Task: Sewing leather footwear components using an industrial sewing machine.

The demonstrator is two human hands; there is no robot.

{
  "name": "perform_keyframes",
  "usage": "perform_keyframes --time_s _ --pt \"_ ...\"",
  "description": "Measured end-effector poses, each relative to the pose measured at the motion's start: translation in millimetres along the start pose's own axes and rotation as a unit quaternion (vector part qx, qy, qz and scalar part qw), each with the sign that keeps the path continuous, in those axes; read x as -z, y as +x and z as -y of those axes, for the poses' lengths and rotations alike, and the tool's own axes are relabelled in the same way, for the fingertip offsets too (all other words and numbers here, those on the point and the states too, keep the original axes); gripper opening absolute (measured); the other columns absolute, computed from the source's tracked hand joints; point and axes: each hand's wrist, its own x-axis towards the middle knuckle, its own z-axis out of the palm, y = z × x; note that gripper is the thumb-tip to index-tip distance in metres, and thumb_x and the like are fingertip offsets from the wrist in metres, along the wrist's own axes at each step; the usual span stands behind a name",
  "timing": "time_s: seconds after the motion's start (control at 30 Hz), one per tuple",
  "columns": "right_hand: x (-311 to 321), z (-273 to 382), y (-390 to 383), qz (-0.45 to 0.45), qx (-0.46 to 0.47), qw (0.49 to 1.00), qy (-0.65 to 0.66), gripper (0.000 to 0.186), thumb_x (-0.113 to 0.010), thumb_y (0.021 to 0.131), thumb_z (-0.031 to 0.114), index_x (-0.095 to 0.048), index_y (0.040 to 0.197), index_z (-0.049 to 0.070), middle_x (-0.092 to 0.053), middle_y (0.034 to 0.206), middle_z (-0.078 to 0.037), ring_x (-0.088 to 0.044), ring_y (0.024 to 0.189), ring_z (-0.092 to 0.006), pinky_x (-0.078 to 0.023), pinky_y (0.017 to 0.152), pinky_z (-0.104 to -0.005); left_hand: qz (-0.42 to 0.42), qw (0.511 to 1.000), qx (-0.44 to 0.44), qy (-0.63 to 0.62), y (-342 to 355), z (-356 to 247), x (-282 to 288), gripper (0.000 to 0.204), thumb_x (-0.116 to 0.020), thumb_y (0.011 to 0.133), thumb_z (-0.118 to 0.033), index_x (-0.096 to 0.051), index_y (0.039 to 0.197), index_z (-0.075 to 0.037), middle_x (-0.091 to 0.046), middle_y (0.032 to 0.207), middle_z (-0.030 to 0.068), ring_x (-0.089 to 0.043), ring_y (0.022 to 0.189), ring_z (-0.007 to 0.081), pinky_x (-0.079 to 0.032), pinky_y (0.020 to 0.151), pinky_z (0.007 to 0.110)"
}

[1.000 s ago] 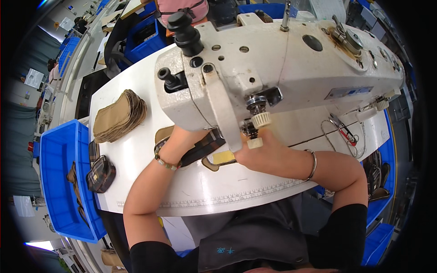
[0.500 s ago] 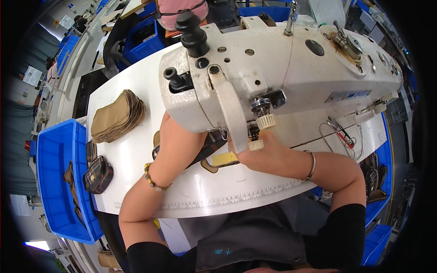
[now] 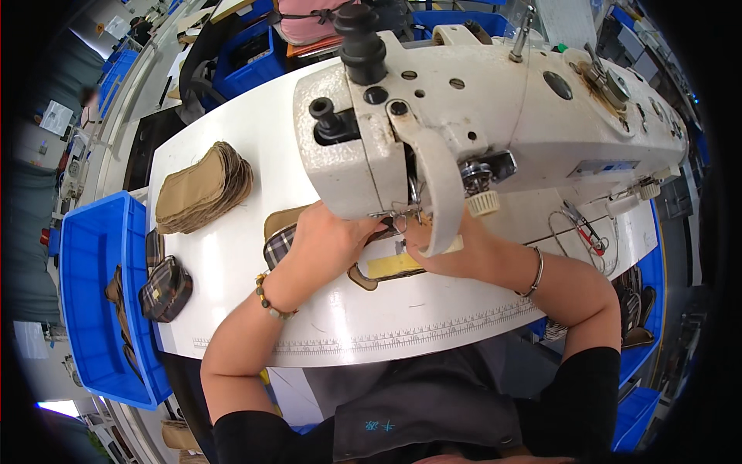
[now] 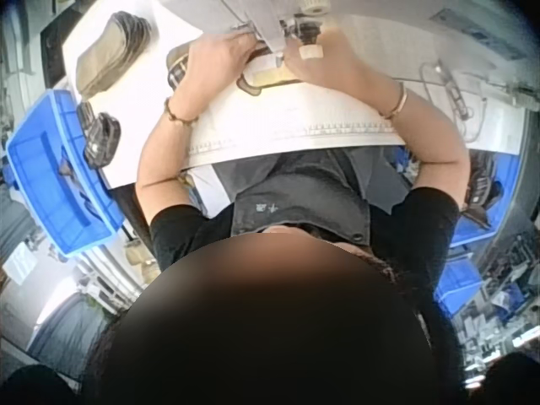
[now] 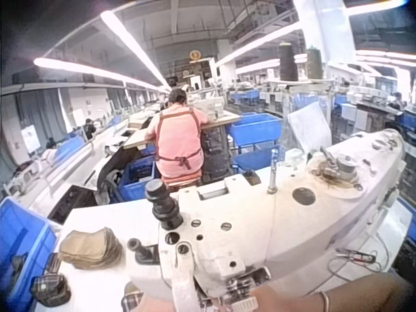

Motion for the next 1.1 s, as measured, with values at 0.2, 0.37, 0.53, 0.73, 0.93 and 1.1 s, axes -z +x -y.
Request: perform_keyframes --time_s 0.2,0.37,0.53,0.73,0.93,1.1 --pt "-2.4 3.3 4.7 0.008 -0.074 0.994 0.086 0.01 -0.065 0.084 0.016 -0.067 0.083 0.005 -0.066 0.071 -0.01 -0.065 0.065 -0.0306 -0.05 0.057 -0.0376 -0.036 0.997 -0.001 -0.065 -1.8 8.2 -5.9 0.014 -0.074 0.078 -0.015 -0.073 0.089 -0.008 -0.068 0.089 0.0108 -0.065 0.079 0.0328 -0.053 0.065 0.04" --pt "-0.2 13.6 6.9 -0.015 -0.079 0.993 0.086 0.012 -0.068 0.081 0.012 -0.068 0.089 0.003 -0.068 0.077 -0.012 -0.068 0.071 -0.0278 -0.053 0.063 -0.0346 0.006 0.997 0.013 -0.072 2.1 2.6 11.3 0.017 -0.074 0.078 -0.018 -0.073 0.092 -0.008 -0.069 0.089 0.0109 -0.065 0.082 0.0324 -0.053 0.07 0.04" --pt "-3.1 13.1 3.4 -0.016 -0.098 0.989 0.113 0.014 -0.065 0.08 0.007 -0.068 0.092 0.002 -0.069 0.085 -0.009 -0.068 0.076 -0.0237 -0.052 0.064 -0.0323 -0.004 0.996 0.007 -0.084 3.0 2.5 10.1 0.02 -0.075 0.078 -0.023 -0.073 0.09 -0.008 -0.07 0.09 0.0082 -0.065 0.084 0.0305 -0.053 0.075 0.04" --pt "9.2 15.6 -1.3 0.089 0.276 0.865 -0.41 0.024 -0.063 0.076 0.007 -0.066 0.098 -0.001 -0.064 0.088 -0.005 -0.064 0.076 -0.0154 -0.047 0.055 -0.0275 -0.033 0.999 -0.022 -0.036 2.4 0.6 6.7 0.02 -0.076 0.074 -0.023 -0.073 0.09 -0.01 -0.069 0.088 0.0059 -0.065 0.083 0.0288 -0.053 0.074 0.038" --pt "3.9 19.1 -12.5 0.094 0.253 0.895 -0.355 0.034 -0.065 0.072 0.008 -0.067 0.102 -0.007 -0.062 0.079 -0.005 -0.053 0.054 -0.0118 -0.04 0.045 -0.0293 -0.025 1.0 -0.008 -0.011 1.7 -2.0 2.7 0.019 -0.076 0.075 -0.019 -0.072 0.091 -0.009 -0.067 0.086 0.007 -0.064 0.08 0.0295 -0.052 0.071 0.038" --pt "8.4 31.4 -15.6 0.106 0.192 0.932 -0.287 0.041 -0.067 0.068 0.011 -0.067 0.104 -0.009 -0.053 0.054 0.0 -0.042 0.039 -0.0116 -0.031 0.039 -0.0296 -0.029 1.0 -0.011 -0.004 -3.1 4.5 -2.8 0.021 -0.078 0.073 -0.018 -0.072 0.09 -0.007 -0.067 0.087 0.0083 -0.064 0.078 0.0306 -0.052 0.068 0.04"
